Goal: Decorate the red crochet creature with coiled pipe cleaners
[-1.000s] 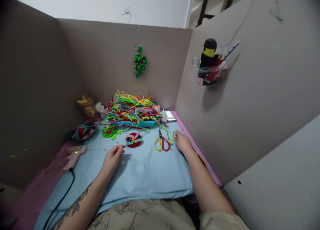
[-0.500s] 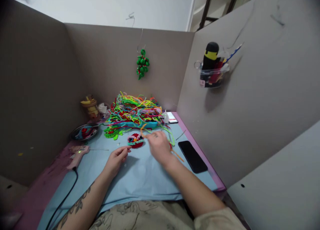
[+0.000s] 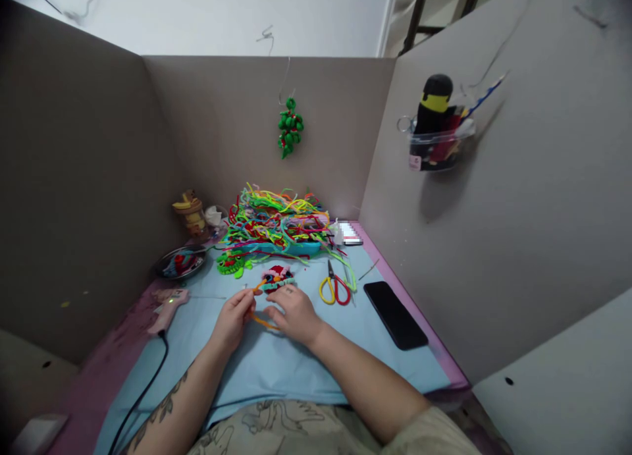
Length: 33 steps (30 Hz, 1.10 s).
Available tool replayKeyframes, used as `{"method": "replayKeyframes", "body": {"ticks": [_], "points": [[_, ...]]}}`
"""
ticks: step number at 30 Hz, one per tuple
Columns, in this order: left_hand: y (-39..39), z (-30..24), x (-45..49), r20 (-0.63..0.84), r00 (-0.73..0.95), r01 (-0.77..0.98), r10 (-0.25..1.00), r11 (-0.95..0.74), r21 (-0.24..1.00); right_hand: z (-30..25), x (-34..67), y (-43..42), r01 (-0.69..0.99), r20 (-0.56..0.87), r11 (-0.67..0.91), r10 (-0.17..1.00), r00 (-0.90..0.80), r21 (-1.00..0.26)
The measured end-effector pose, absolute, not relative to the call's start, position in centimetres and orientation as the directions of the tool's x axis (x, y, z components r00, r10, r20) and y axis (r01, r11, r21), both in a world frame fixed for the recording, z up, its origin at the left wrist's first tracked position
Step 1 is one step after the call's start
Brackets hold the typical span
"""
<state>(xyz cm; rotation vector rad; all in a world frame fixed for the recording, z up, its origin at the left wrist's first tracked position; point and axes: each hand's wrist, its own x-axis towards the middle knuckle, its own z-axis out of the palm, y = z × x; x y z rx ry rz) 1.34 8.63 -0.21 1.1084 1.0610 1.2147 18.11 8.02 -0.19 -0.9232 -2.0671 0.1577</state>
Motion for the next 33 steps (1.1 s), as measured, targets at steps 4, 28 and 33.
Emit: {"method": "replayKeyframes", "body": {"ticks": [4,28,33], "points": [[8.3,-0.1,1.7,0.078,0.088,0.064,0.993,-0.083,0.994,0.1,18.4,8.8,0.569,0.713,0.682,0.666,-0.221,-0.460],[7.6,-0.1,2.9,0.234,0.180,0.207,0.956,-0.269,0.941,-1.0,16.2,10.5,-0.401,-0.017,-0.086,0.985,-0.173,-0.912],[10.2,2.1,3.2,0.297,0.127,0.159,0.947,-0.315,0.936,1.2,15.5,11.6,-0.476,0.010,-0.042,0.994,-0.105,-0.878]]}}
